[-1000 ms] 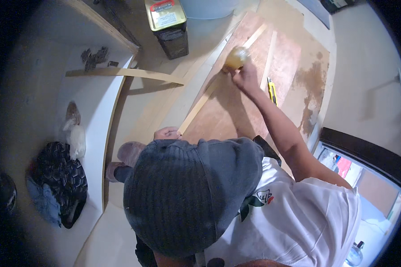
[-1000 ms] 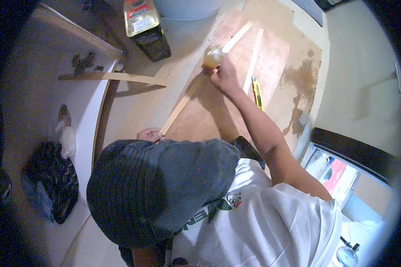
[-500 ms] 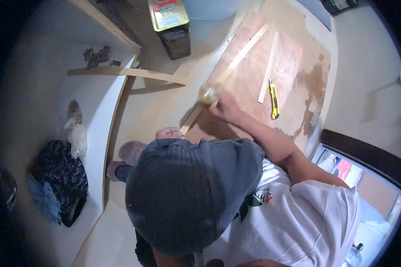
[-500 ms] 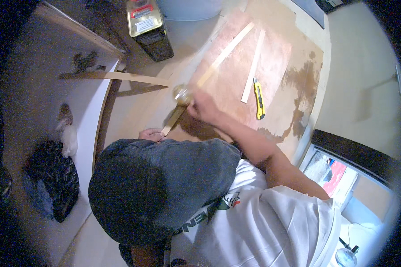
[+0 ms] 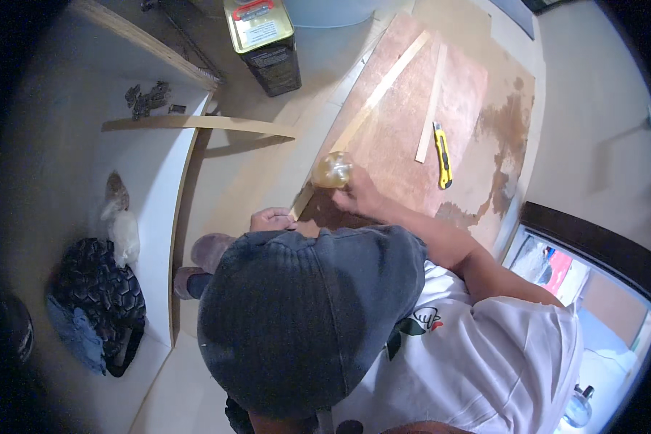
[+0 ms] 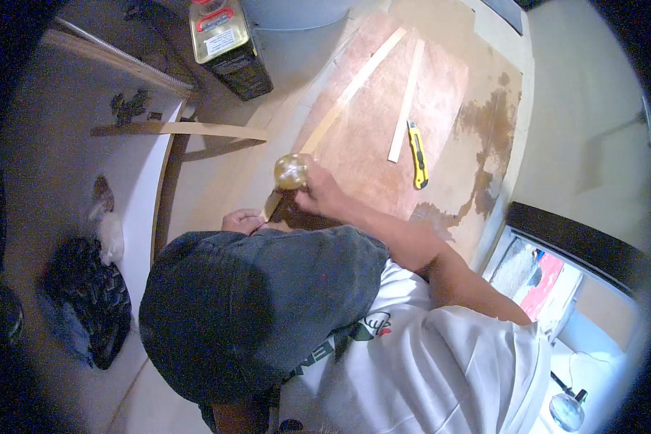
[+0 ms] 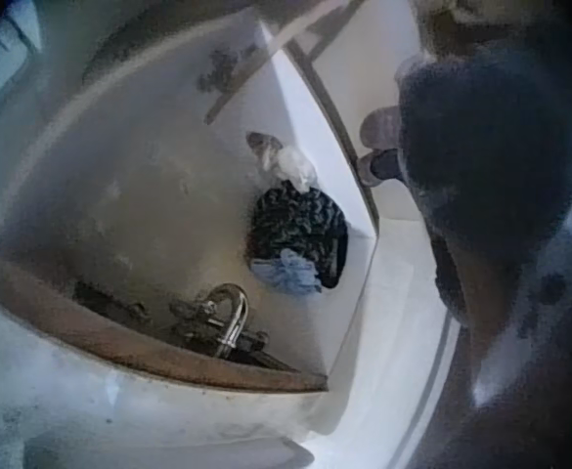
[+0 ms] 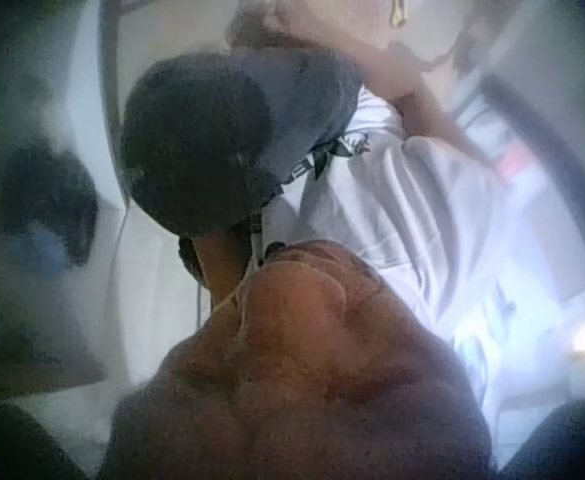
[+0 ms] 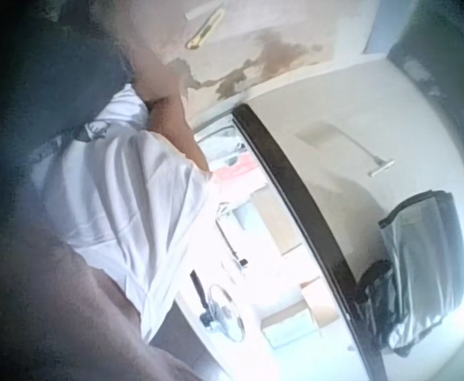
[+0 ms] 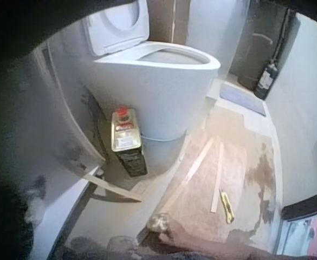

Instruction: The person cuts a thin wooden strip with a utility knife, then walks to another room and returns. They apply glue from a bottle to the wooden strip and place it on the floor.

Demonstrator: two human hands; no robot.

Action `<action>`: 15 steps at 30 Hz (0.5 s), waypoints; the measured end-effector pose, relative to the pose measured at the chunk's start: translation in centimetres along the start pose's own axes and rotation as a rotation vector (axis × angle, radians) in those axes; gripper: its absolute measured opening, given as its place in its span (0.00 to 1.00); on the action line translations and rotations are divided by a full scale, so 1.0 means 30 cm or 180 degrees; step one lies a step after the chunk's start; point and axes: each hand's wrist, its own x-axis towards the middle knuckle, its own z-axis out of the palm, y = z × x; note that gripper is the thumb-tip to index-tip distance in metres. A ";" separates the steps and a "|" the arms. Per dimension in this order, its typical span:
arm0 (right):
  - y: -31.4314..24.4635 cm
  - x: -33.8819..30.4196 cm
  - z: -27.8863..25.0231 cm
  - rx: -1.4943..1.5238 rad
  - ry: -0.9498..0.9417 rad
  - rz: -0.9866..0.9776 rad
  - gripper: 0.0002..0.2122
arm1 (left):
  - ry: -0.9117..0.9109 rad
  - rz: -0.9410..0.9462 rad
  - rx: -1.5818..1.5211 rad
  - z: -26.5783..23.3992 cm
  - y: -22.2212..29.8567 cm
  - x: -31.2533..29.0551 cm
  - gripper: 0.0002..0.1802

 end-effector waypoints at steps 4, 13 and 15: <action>-0.092 0.079 -0.134 0.0586 0.0717 0.1686 0.17 | -0.0044 -0.0089 0.0303 0.052 0.158 -0.095 0.14; 0.108 -0.039 -0.541 0.1984 0.2456 0.1687 0.14 | -0.0871 0.0200 0.0438 0.213 0.438 -0.051 0.24; 0.093 -0.050 -0.503 0.1983 0.2491 0.1649 0.14 | -0.1078 0.0398 0.0340 0.209 0.432 -0.038 0.30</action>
